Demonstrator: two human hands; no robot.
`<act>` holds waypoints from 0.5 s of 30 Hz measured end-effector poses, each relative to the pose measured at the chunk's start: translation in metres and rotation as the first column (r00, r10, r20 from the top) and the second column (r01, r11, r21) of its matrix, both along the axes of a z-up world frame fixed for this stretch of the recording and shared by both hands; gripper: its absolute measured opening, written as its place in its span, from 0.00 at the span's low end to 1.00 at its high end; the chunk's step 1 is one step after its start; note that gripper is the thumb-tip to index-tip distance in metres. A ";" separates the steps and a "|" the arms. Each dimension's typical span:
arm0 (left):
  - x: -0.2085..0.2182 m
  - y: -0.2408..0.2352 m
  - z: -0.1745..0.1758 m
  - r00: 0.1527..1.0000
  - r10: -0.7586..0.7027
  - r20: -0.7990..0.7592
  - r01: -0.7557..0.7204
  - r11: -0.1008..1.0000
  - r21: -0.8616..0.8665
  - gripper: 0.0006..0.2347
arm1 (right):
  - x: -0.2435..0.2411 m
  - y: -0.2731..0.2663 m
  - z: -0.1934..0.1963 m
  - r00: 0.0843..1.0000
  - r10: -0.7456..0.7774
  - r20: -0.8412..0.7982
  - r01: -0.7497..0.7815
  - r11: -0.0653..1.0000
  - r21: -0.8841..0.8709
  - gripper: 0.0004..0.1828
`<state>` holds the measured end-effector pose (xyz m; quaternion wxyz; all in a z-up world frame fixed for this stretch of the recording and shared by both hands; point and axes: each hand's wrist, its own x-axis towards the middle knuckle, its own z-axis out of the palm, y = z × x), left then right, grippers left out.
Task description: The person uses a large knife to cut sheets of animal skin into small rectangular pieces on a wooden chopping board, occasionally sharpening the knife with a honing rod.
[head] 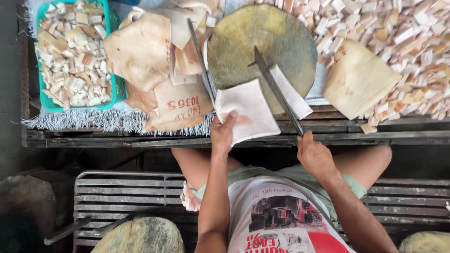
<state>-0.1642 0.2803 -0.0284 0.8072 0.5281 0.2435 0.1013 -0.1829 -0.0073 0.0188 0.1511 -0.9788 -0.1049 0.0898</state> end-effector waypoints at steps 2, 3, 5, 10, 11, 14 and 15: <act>0.002 0.014 0.017 0.998 -0.054 -0.008 0.054 0.998 -0.036 0.15 | 0.010 -0.002 0.003 1.000 -0.018 -0.016 0.018 1.000 -0.024 0.15; 0.001 0.017 0.025 0.994 -0.110 -0.004 0.110 0.992 -0.068 0.15 | 0.011 -0.002 0.003 0.999 -0.028 -0.032 0.027 0.999 -0.037 0.14; 0.019 0.020 0.046 0.975 -0.219 0.031 0.221 0.967 -0.126 0.16 | 0.024 -0.005 0.007 0.998 -0.057 -0.006 0.056 0.997 -0.053 0.14; 0.098 0.021 0.087 0.790 -0.568 -0.231 0.602 0.790 0.119 0.19 | 0.059 -0.018 0.015 0.989 -0.143 -0.033 0.146 0.983 0.108 0.14; 0.116 0.024 0.091 0.718 -0.614 -0.328 0.688 0.697 0.200 0.19 | 0.062 -0.021 0.018 0.990 -0.137 -0.025 0.139 0.972 0.189 0.13; 0.156 0.032 0.081 0.653 -0.596 -0.468 0.744 0.619 0.250 0.20 | 0.058 -0.022 0.019 0.978 -0.165 -0.129 0.197 0.934 0.299 0.13; 0.162 0.032 0.073 0.661 -0.573 -0.485 0.732 0.636 0.246 0.20 | 0.056 -0.021 0.020 0.967 -0.180 -0.182 0.230 0.922 0.312 0.13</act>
